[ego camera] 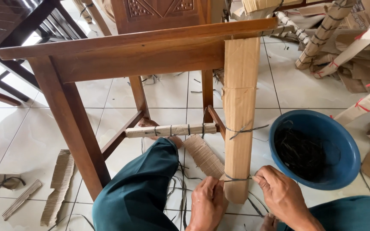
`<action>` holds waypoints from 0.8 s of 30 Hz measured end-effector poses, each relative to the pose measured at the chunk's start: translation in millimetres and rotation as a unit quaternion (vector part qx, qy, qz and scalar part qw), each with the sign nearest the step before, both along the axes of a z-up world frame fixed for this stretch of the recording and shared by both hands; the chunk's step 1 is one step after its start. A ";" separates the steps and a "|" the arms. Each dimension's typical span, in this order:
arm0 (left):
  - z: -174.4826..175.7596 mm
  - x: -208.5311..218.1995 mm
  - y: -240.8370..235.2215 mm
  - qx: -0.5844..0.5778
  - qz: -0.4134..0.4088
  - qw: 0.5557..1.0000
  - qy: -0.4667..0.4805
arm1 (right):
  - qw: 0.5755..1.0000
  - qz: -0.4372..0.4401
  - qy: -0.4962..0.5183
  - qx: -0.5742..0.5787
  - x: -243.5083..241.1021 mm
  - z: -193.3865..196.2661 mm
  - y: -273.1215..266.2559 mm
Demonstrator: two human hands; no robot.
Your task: The person wraps a chair leg with corrugated cardboard and secures it by hand using black plastic ties. They repeatedly tie and adjust the ties around the cardboard-covered leg to hold the wrapping in place.
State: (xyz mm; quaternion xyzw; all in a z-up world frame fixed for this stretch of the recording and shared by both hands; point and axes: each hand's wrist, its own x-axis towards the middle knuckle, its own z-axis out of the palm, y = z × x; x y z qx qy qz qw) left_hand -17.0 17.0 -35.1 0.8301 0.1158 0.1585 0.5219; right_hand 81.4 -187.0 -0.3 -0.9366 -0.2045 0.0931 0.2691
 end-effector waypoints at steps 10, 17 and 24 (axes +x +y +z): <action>22.7 10.4 -18.1 -0.491 -0.083 0.866 -0.046 | 0.931 -0.030 0.156 0.328 -24.5 23.4 16.5; 26.4 17.6 -14.7 -0.353 -0.084 0.931 -0.043 | 0.899 0.028 0.176 0.400 -25.9 25.8 28.9; 34.2 17.4 -1.5 -0.129 -0.099 0.986 -0.040 | 0.949 -0.034 0.167 0.265 -2.7 2.8 12.6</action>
